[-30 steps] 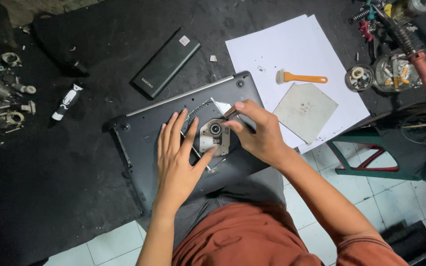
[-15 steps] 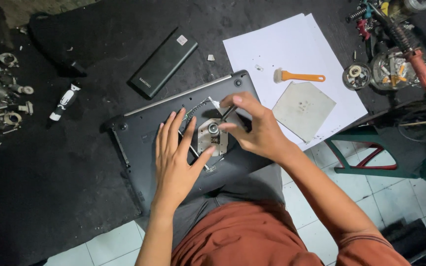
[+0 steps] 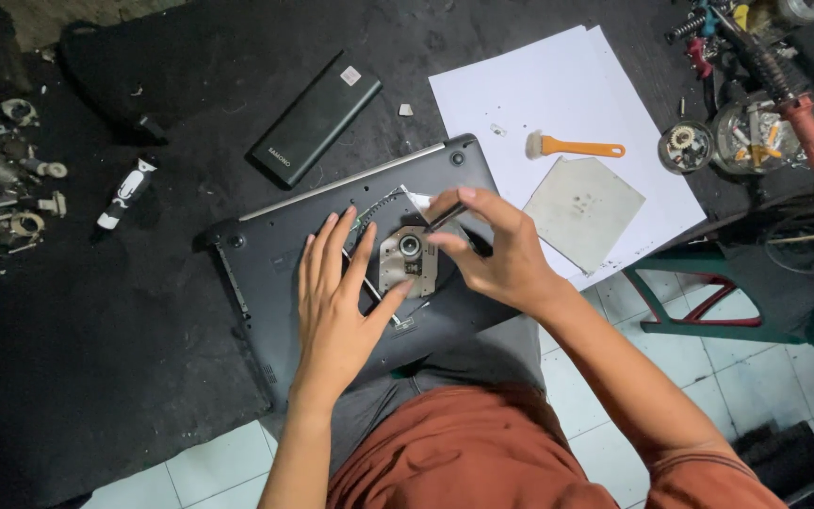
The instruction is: Disassembling a laptop to remove and clean the optical drive using a brush and a small tool.
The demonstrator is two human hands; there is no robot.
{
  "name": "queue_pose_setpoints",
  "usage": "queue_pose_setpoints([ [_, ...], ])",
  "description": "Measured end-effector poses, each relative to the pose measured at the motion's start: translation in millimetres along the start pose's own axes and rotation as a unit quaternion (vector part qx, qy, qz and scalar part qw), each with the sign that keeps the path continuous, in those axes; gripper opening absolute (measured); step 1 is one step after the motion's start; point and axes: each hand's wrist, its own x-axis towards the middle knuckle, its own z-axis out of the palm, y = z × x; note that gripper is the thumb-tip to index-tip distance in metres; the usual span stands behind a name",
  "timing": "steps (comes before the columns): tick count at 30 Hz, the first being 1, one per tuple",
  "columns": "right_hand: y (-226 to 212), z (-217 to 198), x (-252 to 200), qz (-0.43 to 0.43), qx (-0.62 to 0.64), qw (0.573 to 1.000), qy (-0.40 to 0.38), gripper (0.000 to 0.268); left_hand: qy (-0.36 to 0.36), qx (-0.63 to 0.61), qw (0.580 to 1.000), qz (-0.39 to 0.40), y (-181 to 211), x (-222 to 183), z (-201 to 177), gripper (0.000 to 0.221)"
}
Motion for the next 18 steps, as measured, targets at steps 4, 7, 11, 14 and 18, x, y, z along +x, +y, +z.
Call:
queue_pose_setpoints([
  [4, 11.1, 1.5, -9.8, 0.008, -0.032, 0.999, 0.021, 0.063, -0.003, 0.014, 1.000, 0.004, -2.3, -0.4, 0.0, 0.067],
  [7, 9.9, -0.4, -4.4, 0.020, 0.012, 1.000, -0.017, 0.062, 0.000, 0.018, 1.000, 0.005, -2.9, -1.4, 1.1, 0.067],
  [11, 19.6, -3.7, -12.1, -0.021, -0.053, 0.998, -0.013, 0.067, 0.003, 0.012, 1.000, 0.004, -2.0, -0.6, 0.7, 0.067],
  [14, 8.8, -2.7, -3.9, -0.018, -0.017, 1.000, -0.014, 0.071, 0.000, 0.007, 1.000, -0.001, 0.0, -0.8, -0.8, 0.067],
  [18, 19.5, 0.2, -15.5, -0.023, 0.003, 1.000, -0.003, 0.071, -0.005, -0.005, 1.000, -0.007, -1.3, -1.0, 0.0, 0.068],
])
